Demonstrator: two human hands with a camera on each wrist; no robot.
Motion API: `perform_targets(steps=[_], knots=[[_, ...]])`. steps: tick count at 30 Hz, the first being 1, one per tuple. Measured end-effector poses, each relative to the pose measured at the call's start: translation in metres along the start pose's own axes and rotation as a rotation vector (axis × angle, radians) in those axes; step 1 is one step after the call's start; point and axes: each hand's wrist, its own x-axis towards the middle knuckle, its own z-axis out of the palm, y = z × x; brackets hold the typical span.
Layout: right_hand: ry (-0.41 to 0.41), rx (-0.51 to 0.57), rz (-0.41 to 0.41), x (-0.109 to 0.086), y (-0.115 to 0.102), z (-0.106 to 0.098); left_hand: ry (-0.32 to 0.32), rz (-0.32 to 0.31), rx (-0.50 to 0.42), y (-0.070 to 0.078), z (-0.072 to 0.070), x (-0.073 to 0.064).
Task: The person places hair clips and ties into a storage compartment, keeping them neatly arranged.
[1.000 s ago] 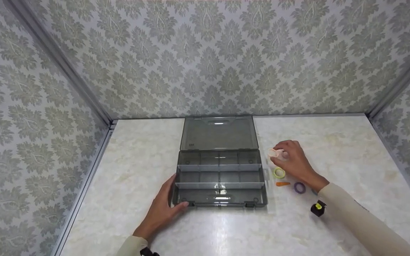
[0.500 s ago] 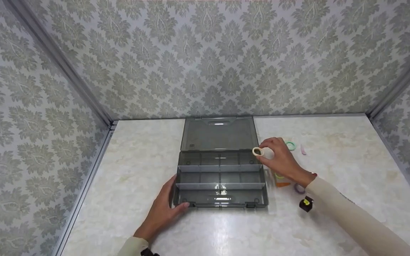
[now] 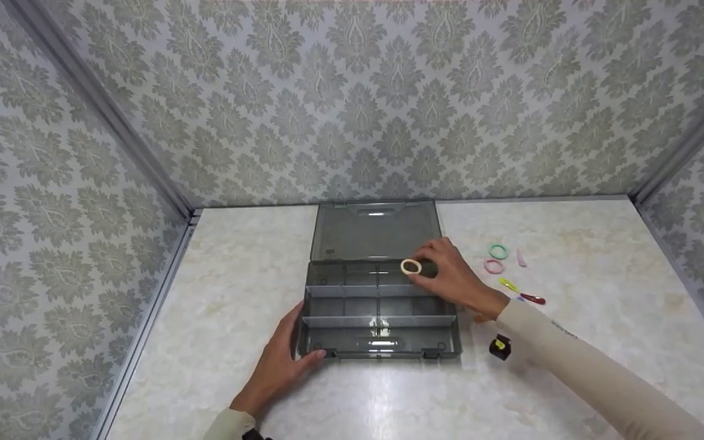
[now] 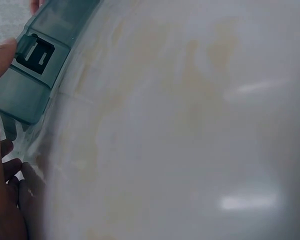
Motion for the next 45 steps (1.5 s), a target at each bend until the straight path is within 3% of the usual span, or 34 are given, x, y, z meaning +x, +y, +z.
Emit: perform_targets(steps=[14,24,32,37,45], knots=[[-0.112,-0.005,-0.143,0.033,-0.028,0.03,-0.023,-0.01,0.025,0.001,0.0,-0.001],[-0.216,-0.087,-0.157,0.055,-0.039,0.048,-0.021,-0.031,0.031,0.0,0.002,0.0],[-0.231,-0.071,-0.185,0.068,-0.044,0.058,-0.011,-0.002,0.014,0.0,-0.001,0.001],[-0.239,-0.095,-0.221,0.077,-0.05,0.064,-0.016,-0.027,0.043,0.001,0.0,0.001],[-0.3,-0.132,-0.201,0.09,-0.057,0.076,-0.014,-0.02,0.062,0.002,0.001,0.002]])
